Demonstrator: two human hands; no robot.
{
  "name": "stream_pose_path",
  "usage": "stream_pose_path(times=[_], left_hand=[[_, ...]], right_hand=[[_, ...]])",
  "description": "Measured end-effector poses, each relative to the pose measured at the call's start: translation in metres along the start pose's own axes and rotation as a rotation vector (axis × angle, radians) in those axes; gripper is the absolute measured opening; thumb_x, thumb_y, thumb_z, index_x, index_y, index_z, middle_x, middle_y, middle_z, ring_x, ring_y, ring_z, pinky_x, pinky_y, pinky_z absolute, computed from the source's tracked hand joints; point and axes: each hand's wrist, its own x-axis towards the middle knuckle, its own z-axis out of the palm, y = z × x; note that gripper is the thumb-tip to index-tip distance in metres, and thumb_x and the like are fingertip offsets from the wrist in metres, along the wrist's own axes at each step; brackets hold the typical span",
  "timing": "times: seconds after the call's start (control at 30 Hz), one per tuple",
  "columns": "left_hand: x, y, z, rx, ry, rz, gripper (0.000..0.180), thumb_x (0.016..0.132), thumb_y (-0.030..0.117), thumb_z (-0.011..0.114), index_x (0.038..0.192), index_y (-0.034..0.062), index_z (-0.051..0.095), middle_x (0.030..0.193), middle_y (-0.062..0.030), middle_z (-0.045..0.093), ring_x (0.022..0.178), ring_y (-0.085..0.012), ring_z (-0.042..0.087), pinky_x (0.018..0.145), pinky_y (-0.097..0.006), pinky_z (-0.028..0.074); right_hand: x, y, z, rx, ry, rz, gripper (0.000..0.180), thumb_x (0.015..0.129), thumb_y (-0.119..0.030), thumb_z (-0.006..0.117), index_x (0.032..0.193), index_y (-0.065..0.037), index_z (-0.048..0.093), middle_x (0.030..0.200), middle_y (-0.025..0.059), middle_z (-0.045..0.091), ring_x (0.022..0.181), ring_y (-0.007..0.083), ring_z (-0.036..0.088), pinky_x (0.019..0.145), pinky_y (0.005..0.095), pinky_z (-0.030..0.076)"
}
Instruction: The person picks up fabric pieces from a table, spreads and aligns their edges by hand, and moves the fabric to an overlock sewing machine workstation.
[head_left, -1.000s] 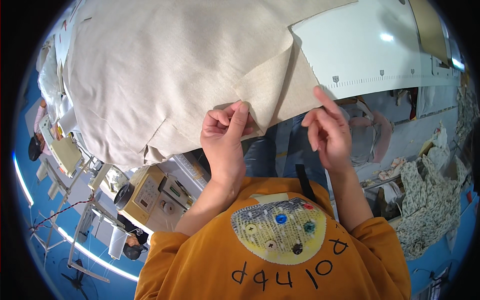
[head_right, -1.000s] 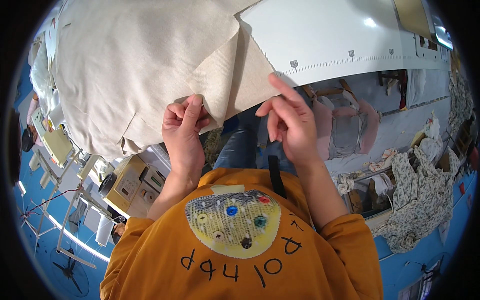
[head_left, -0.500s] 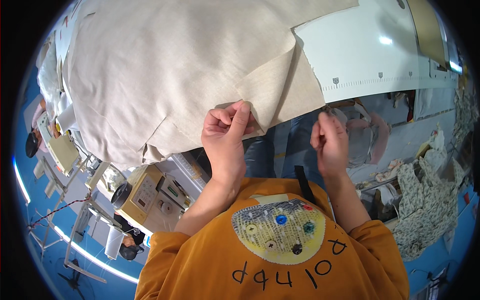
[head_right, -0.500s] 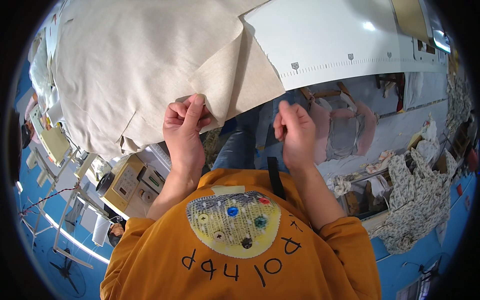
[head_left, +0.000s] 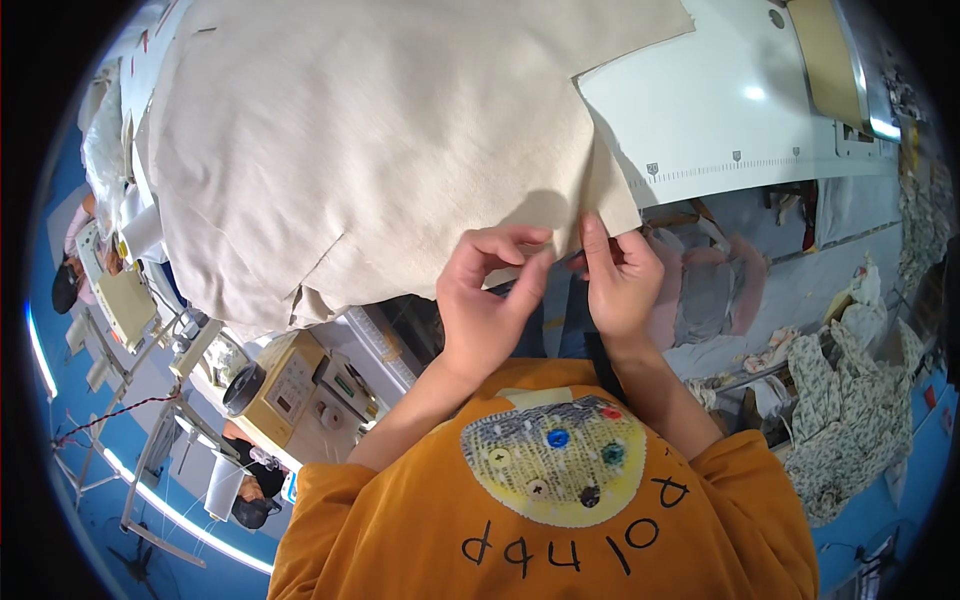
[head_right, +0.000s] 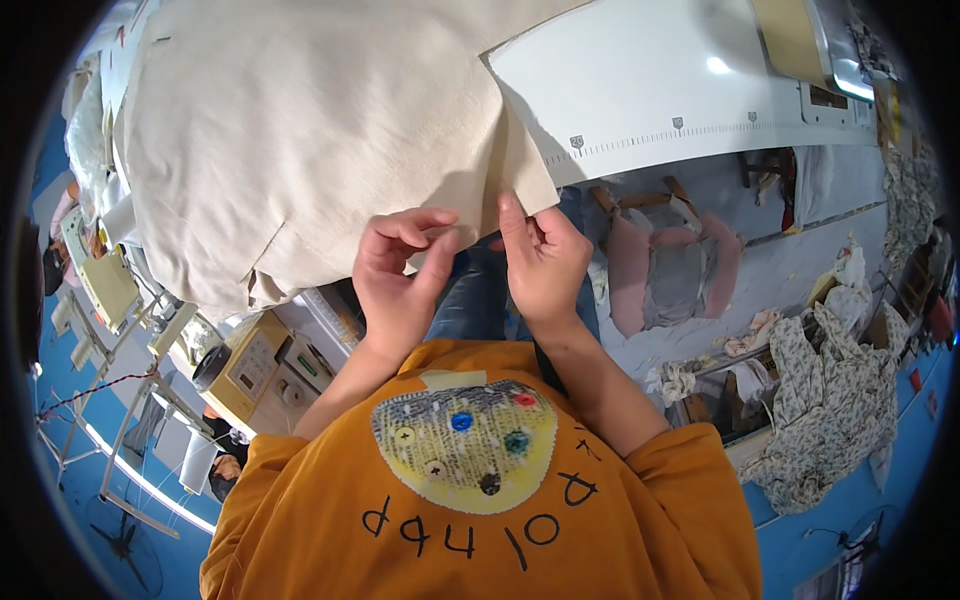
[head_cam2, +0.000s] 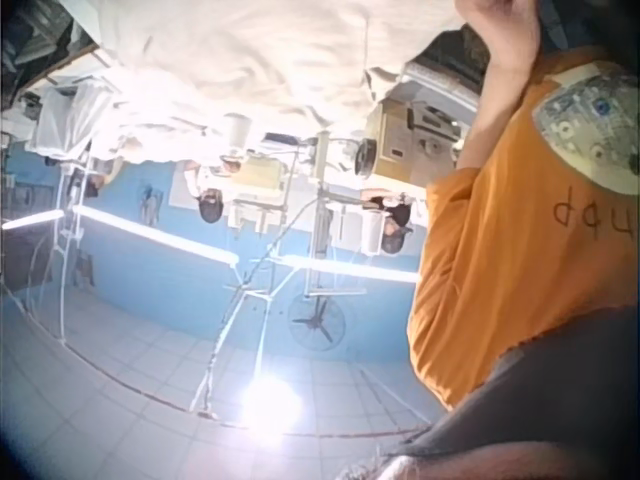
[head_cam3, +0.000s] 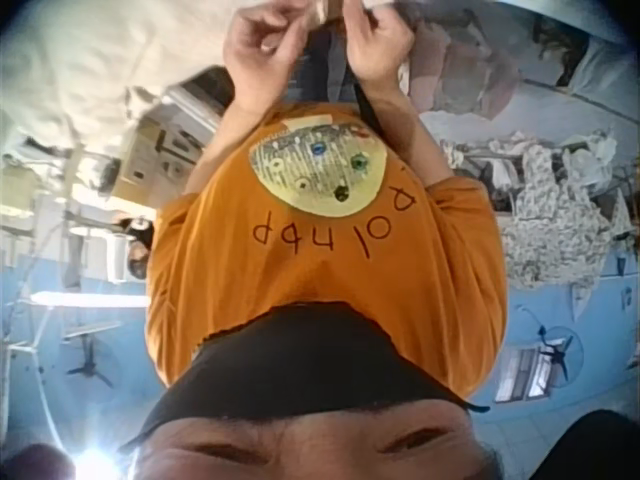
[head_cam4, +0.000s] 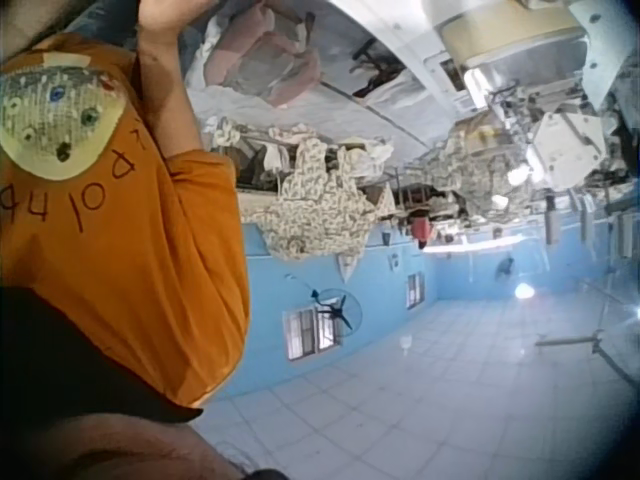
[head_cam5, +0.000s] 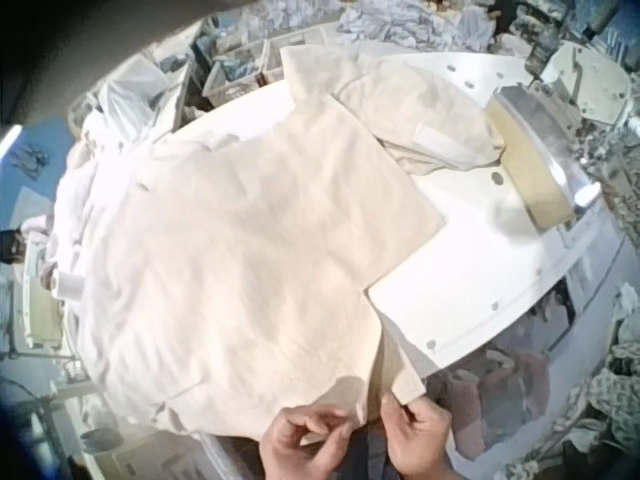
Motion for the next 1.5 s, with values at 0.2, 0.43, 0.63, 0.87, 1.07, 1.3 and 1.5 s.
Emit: stream_pose_path(times=[0.2,0.43,0.63,0.87,1.07,1.3,1.5], left_hand=[[-0.006,0.0,-0.016,0.164,-0.079,0.028,0.017,0.09,-0.004,0.063,0.098,0.0026,0.05,0.104,-0.011,0.067,0.091,-0.0135,0.065,0.079,-0.025,0.052],[0.013,-0.024,-0.042,-0.015,0.112,-0.031,0.009,0.092,0.001,0.062,0.099,-0.0004,0.055,0.099,-0.0076,0.068,0.081,-0.0111,0.065,0.075,-0.024,0.053],[0.018,-0.024,-0.043,0.012,0.073,-0.046,0.009,0.094,0.003,0.061,0.101,-0.0004,0.055,0.1,-0.007,0.068,0.082,-0.0109,0.065,0.074,-0.023,0.053],[0.021,-0.028,-0.043,0.023,0.07,-0.021,0.01,0.093,0.004,0.061,0.1,-0.0008,0.056,0.098,-0.0065,0.068,0.079,-0.0108,0.066,0.073,-0.023,0.053],[0.021,-0.033,-0.047,0.041,0.044,0.036,0.01,0.093,0.005,0.061,0.1,-0.001,0.056,0.099,-0.007,0.069,0.08,-0.0111,0.066,0.074,-0.024,0.054],[0.021,-0.031,-0.046,0.021,0.027,0.036,0.009,0.093,0.004,0.061,0.099,-0.0007,0.056,0.099,-0.0078,0.069,0.08,-0.0114,0.066,0.075,-0.024,0.054],[0.022,-0.033,-0.047,0.029,0.031,0.049,0.009,0.093,0.004,0.061,0.099,-0.0012,0.056,0.1,-0.0078,0.069,0.08,-0.0113,0.066,0.075,-0.024,0.054]], right_hand=[[0.005,-0.017,-0.001,0.041,-0.035,0.028,0.012,0.094,-0.009,0.062,0.096,0.003,0.063,0.072,0.0057,0.066,0.057,0.0096,0.063,0.047,0.0204,0.043],[0.014,-0.019,0.0,-0.02,-0.03,0.059,0.013,0.094,-0.003,0.053,0.093,0.004,0.063,0.067,0.0074,0.066,0.054,0.011,0.064,0.048,0.0236,0.048],[0.016,-0.018,-0.002,-0.084,-0.046,0.017,0.02,0.097,-0.008,0.048,0.091,0.004,0.062,0.063,0.0089,0.066,0.053,0.0119,0.064,0.049,0.0237,0.05],[0.021,-0.018,-0.009,0.023,-0.068,0.052,0.022,0.097,-0.011,0.05,0.086,0.004,0.062,0.064,0.0081,0.064,0.053,0.0123,0.064,0.046,0.0235,0.048],[0.005,-0.024,-0.012,0.064,0.005,0.005,0.024,0.092,-0.016,0.065,0.104,0.002,0.053,0.072,0.0045,0.058,0.048,0.0112,0.055,0.044,0.0233,0.044],[0.009,0.002,-0.013,-0.323,0.147,-0.434,0.036,0.081,-0.017,0.077,0.103,0.0,0.053,0.077,0.0053,0.057,0.064,0.0157,0.055,0.06,0.0303,0.047],[0.007,-0.006,-0.01,-0.257,0.116,-0.353,0.036,0.079,-0.03,0.078,0.098,-0.002,0.064,0.078,0.0095,0.061,0.067,0.0232,0.058,0.067,0.0335,0.048]])
